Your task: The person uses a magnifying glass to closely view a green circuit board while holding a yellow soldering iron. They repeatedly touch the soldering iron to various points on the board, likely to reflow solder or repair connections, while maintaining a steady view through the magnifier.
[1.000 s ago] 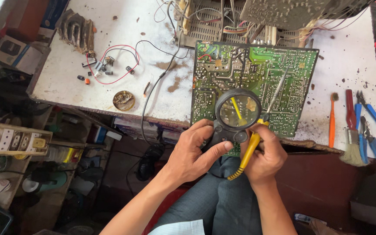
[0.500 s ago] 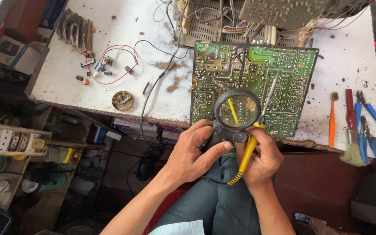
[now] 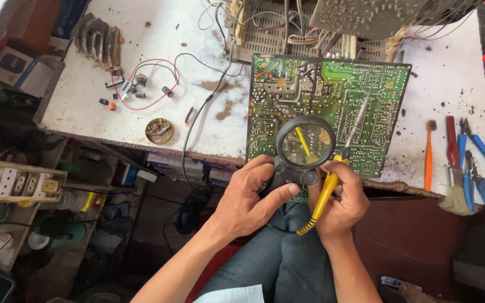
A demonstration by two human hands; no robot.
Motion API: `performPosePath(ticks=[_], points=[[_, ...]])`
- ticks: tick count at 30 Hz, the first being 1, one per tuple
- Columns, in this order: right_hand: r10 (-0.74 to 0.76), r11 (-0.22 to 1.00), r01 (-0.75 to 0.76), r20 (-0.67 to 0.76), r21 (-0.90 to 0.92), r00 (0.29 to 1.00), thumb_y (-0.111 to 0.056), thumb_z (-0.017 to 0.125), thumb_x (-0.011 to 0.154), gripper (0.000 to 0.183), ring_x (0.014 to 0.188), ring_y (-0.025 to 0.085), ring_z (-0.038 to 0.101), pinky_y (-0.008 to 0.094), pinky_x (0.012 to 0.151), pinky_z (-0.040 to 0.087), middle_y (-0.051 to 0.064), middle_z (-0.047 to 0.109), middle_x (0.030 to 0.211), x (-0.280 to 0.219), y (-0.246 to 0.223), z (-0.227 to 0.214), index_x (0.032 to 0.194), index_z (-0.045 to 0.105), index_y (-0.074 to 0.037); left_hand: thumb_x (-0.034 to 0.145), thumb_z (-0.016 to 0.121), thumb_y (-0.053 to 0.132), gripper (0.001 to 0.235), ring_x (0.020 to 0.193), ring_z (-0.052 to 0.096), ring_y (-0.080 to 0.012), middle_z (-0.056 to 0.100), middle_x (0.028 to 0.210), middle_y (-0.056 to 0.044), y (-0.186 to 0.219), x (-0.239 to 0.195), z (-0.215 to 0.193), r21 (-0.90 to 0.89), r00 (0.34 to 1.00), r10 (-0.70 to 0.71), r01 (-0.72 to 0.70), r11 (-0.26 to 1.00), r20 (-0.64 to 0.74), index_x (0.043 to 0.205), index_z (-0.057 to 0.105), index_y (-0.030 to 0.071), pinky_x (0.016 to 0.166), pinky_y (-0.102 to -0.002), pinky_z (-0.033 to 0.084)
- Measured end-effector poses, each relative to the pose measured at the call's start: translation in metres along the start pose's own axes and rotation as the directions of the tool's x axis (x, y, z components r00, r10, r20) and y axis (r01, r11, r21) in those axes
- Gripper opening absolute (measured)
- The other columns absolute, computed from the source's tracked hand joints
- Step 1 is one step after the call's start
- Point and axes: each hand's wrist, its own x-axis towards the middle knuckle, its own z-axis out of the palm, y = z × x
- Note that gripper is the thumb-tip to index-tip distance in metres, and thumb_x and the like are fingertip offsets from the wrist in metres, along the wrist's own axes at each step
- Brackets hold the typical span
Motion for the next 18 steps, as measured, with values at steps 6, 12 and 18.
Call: performPosePath(ticks=[6,12,18], points=[[-0.055,0.997,0.054,-0.029,-0.055,0.998,0.004,0.077,0.096,0.028,0.09,0.014,0.073,0.024,0.079,0.059,0.013,0.074,0.104,0.0,-0.004,-0.003,0.118,0.06,0.001,0.093,0.078,0.029,0.045,0.069,0.045,-0.0208,0.046,0.08,-0.011,-0.002,-0.002,0.0,-0.009,1.0,0.005,-0.005,1.0,-0.005,0.078,0.05,-0.002,0.062,-0.035,0.04],[-0.034,0.997,0.036,-0.029,0.074,0.999,0.006,0.077,0.099,0.037,0.092,0.015,0.072,0.027,0.084,0.061,0.016,0.072,0.111,-0.008,-0.015,-0.006,0.127,0.053,0.0,0.092,0.078,0.021,0.034,0.072,0.049,-0.0208,0.049,0.084,-0.011,-0.009,-0.017,-0.011,0.016,0.993,0.016,-0.014,1.0,-0.121,0.083,0.055,-0.002,0.064,-0.034,0.041],[-0.203,0.967,0.179,0.122,0.182,0.972,0.004,0.077,0.097,0.035,0.105,0.021,0.073,0.032,0.091,0.062,0.016,0.071,0.114,-0.008,-0.056,0.012,0.123,0.055,0.0,0.083,0.083,0.014,0.031,0.087,0.063,-0.0138,0.066,0.097,-0.005,-0.033,-0.053,-0.069,0.109,0.667,-0.033,0.171,0.979,-0.745,0.104,0.063,0.003,0.078,-0.029,0.053]])
